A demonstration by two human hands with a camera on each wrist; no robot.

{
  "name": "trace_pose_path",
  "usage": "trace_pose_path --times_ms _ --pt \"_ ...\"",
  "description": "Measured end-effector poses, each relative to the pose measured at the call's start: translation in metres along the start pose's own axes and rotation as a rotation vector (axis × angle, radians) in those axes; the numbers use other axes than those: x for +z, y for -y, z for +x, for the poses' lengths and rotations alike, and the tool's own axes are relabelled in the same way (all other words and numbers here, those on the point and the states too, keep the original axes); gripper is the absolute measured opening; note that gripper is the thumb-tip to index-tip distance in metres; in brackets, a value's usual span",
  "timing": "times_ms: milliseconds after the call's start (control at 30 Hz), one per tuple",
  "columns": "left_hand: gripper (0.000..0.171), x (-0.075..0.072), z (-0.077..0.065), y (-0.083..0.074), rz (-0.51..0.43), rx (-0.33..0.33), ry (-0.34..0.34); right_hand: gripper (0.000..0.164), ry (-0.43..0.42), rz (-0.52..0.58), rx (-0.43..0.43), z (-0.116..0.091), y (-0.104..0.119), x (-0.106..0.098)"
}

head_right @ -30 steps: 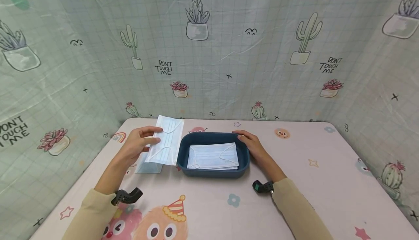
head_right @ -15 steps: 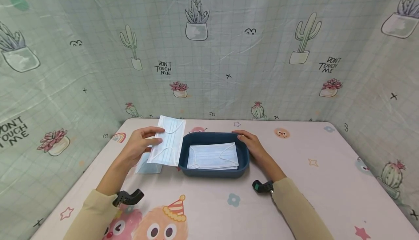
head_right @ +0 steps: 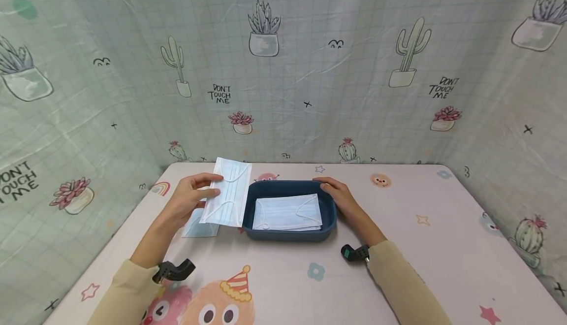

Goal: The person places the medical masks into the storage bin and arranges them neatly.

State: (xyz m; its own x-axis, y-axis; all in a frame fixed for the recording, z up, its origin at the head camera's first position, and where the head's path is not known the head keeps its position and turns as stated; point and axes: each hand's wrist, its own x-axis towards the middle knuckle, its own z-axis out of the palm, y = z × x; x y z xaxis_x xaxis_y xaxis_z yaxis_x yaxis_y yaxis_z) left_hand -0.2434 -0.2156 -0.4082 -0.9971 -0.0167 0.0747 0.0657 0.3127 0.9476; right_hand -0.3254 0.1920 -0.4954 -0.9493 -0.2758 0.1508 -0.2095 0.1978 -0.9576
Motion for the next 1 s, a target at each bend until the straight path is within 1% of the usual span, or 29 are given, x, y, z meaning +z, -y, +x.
trace_pose_path --times_ms 367,600,733,1000 --pt "0.037 0.010 -0.003 -0.006 0.007 -0.011 0.015 0.043 -0.005 -0.005 -0.007 -0.002 0.004 0.000" --pt "0.036 0.016 -0.004 -0.008 0.003 0.016 0.034 0.042 -0.012 -0.009 -0.006 0.001 0.002 -0.002" --pt "0.036 0.020 -0.005 -0.008 -0.002 0.027 0.052 0.043 0.001 0.003 -0.007 0.001 0.002 -0.001" --pt "0.036 0.033 -0.003 -0.006 -0.013 0.006 0.078 0.043 0.003 0.003 -0.014 0.001 -0.001 -0.002"
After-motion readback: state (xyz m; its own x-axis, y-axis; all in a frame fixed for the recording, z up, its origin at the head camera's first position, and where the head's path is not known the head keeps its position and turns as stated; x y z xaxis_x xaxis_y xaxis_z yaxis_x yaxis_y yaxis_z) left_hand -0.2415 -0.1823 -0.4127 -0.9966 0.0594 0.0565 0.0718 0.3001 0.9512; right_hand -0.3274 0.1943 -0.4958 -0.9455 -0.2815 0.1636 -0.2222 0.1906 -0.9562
